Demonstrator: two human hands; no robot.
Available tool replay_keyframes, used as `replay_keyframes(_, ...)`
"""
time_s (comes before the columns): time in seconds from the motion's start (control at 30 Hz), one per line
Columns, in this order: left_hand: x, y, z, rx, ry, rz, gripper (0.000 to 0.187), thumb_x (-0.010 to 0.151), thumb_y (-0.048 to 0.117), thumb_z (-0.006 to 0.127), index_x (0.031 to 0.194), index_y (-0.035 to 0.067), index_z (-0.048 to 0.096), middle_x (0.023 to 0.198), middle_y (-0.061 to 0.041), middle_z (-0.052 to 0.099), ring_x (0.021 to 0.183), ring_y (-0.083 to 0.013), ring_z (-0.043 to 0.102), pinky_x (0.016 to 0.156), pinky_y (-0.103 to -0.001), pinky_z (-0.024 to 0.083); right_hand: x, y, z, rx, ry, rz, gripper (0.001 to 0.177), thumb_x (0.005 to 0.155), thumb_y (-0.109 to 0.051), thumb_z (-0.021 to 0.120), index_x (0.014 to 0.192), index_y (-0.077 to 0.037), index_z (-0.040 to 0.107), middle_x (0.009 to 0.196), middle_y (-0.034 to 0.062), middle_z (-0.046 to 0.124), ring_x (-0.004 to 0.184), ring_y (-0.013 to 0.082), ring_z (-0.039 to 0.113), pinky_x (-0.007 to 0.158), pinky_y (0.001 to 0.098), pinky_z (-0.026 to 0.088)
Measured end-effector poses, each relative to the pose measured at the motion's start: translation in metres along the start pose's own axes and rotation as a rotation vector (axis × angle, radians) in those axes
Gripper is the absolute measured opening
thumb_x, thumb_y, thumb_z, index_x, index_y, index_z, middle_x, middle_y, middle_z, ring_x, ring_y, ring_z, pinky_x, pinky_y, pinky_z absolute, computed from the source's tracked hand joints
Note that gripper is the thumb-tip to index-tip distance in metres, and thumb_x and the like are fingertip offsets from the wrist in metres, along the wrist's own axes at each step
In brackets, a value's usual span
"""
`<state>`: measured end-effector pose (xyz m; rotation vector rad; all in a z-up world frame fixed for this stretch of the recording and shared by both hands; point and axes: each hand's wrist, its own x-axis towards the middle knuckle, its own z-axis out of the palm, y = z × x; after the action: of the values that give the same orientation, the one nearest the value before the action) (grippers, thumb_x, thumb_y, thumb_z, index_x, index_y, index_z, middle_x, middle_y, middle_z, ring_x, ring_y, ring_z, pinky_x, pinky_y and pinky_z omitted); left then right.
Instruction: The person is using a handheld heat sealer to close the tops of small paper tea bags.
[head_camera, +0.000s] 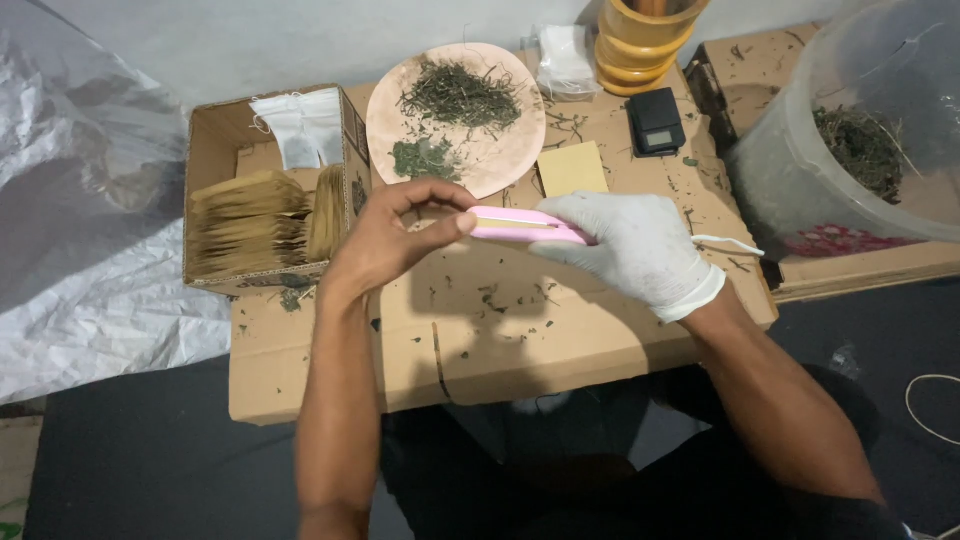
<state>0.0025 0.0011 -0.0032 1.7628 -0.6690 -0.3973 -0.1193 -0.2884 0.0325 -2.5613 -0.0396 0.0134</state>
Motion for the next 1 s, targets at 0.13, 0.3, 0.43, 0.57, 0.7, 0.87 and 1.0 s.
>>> replay_keyframes(0.13, 0.000, -0.043, 0.008, -0.185, 0.015, 0.061, 0.052, 0.097, 0.038, 0.088, 0.131, 0.001, 0.079, 0.114, -0.026, 0.078, 0.111, -0.0402, 0.074, 0.104, -0.059, 0.061, -0.002, -0.007, -0.007, 0.186, -0.029, 0.054, 0.040, 0.095, -0.048, 0.085, 0.134, -0.043, 0.080, 0.118, -0.0108, 0.087, 0.120, 0.0249, 0.079, 0.106, 0.0412, 0.058)
replay_keyframes(0.3, -0.009, -0.065, 0.041, -0.347, 0.040, -0.021, 0.028, 0.100, 0.012, 0.084, 0.126, 0.001, 0.084, 0.100, -0.020, 0.084, 0.101, -0.0276, 0.078, 0.093, -0.045, 0.063, 0.002, -0.001, -0.005, 0.209, 0.001, 0.030, 0.038, 0.095, -0.049, 0.084, 0.132, -0.040, 0.083, 0.118, -0.0035, 0.087, 0.120, 0.0311, 0.078, 0.104, 0.0454, 0.059)
replay_keyframes(0.43, -0.003, -0.104, 0.053, -0.403, 0.030, -0.023, 0.025, 0.103, 0.020, 0.085, 0.121, 0.004, 0.086, 0.099, -0.017, 0.085, 0.099, -0.0199, 0.075, 0.093, -0.041, 0.063, 0.002, 0.006, -0.005, 0.252, 0.014, 0.056, 0.037, 0.096, -0.047, 0.085, 0.131, -0.038, 0.085, 0.117, -0.0035, 0.088, 0.118, 0.0286, 0.080, 0.103, 0.0438, 0.060)
replay_keyframes(0.57, -0.007, -0.068, 0.058, -0.396, 0.002, 0.031, 0.017, 0.105, 0.017, 0.084, 0.116, 0.004, 0.088, 0.087, -0.008, 0.081, 0.089, -0.0122, 0.063, 0.083, -0.032, 0.058, 0.004, 0.006, -0.005, 0.251, -0.017, 0.124, 0.039, 0.096, -0.050, 0.084, 0.133, -0.037, 0.084, 0.112, 0.0021, 0.088, 0.116, 0.0334, 0.080, 0.105, 0.0482, 0.059)
replay_keyframes(0.7, -0.008, -0.050, 0.062, -0.360, -0.005, 0.081, 0.012, 0.104, 0.015, 0.086, 0.110, 0.006, 0.088, 0.073, -0.003, 0.071, 0.075, -0.0088, 0.053, 0.068, -0.026, 0.049, 0.004, 0.013, 0.000, 0.192, -0.045, 0.152, 0.042, 0.098, -0.052, 0.080, 0.138, -0.036, 0.081, 0.111, 0.0046, 0.088, 0.116, 0.0361, 0.080, 0.106, 0.0512, 0.059)
replay_keyframes(0.87, -0.010, -0.055, 0.060, -0.313, 0.003, 0.098, 0.011, 0.104, 0.016, 0.085, 0.111, 0.008, 0.088, 0.068, -0.002, 0.063, 0.068, -0.0088, 0.048, 0.062, -0.026, 0.042, 0.002, 0.015, -0.003, 0.116, -0.111, 0.162, 0.047, 0.100, -0.053, 0.077, 0.143, -0.032, 0.078, 0.117, 0.0109, 0.087, 0.117, 0.0403, 0.079, 0.107, 0.0543, 0.058)
replay_keyframes(1.0, -0.011, -0.059, 0.049, -0.392, 0.056, -0.041, 0.026, 0.104, 0.018, 0.083, 0.126, 0.003, 0.084, 0.092, -0.024, 0.084, 0.086, -0.0218, 0.075, 0.083, -0.040, 0.062, -0.007, -0.003, -0.026, 0.068, -0.106, 0.165, 0.059, 0.103, -0.048, 0.071, 0.155, -0.019, 0.068, 0.128, 0.0250, 0.082, 0.122, 0.0511, 0.074, 0.108, 0.0651, 0.055)
